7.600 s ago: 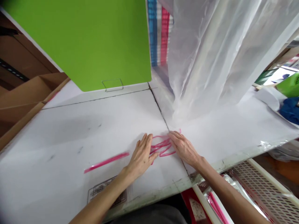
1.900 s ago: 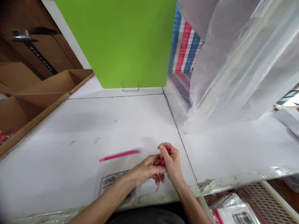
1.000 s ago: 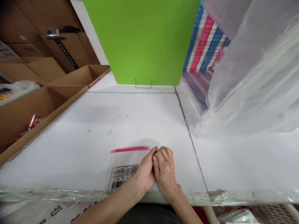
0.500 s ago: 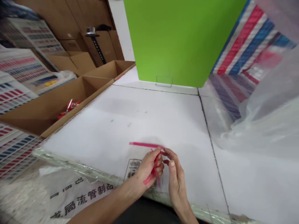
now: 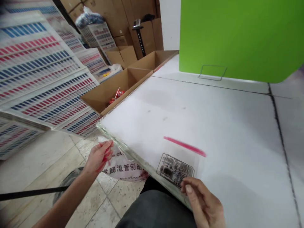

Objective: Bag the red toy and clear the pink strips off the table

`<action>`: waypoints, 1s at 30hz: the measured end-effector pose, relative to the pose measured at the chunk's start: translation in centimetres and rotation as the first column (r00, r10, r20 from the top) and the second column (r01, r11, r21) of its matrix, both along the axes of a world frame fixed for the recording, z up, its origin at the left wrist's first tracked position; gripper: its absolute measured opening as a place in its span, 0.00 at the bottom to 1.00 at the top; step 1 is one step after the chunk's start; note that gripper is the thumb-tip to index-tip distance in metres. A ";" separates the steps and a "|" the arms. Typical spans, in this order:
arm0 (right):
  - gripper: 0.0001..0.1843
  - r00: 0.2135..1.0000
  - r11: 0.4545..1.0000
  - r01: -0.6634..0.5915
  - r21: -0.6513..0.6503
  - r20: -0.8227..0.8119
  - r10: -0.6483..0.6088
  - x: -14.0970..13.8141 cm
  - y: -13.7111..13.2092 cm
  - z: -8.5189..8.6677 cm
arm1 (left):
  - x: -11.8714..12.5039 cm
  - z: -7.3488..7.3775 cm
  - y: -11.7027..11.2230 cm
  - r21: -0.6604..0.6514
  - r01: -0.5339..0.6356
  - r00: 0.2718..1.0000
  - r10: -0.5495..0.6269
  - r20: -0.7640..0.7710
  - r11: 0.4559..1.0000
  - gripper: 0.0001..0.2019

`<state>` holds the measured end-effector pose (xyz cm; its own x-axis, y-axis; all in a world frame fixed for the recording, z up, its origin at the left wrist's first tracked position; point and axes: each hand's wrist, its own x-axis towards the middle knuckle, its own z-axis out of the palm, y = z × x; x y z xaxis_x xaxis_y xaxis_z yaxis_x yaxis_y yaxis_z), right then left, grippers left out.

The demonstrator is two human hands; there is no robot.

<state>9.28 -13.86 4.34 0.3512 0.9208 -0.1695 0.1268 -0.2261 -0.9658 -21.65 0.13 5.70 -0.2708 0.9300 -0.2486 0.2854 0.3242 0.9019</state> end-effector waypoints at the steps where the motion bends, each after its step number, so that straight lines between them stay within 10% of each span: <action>1: 0.14 0.999 0.999 -0.035 -0.001 -0.009 0.035 -0.7 0.1 0.1 | -1.9 -1.0 -0.4 -0.038 0.005 0.997 -0.008 -0.076 0.999 0.15; 5: 0.10 0.963 0.958 -0.268 0.104 0.028 0.267 -2.8 0.6 -0.5 | -6.1 -5.4 -2.1 -0.171 0.078 0.885 -0.148 -0.441 0.982 0.14; 12: 0.09 0.905 0.900 -0.422 0.110 0.103 0.412 -4.9 0.8 -1.1 | -5.8 -10.2 -0.6 -0.427 0.284 0.430 -0.512 -0.743 0.858 0.24; 20: 0.08 0.792 0.814 -0.581 0.022 0.247 0.558 -4.0 1.4 -0.7 | -5.1 -8.2 -1.3 -0.621 0.424 0.112 -0.718 -0.687 0.660 0.18; 30: 0.23 0.173 0.404 -0.892 -0.205 0.670 0.722 -15.4 3.6 -0.3 | -2.5 -5.3 -14.9 -0.766 0.506 0.021 -0.894 -0.448 0.396 0.19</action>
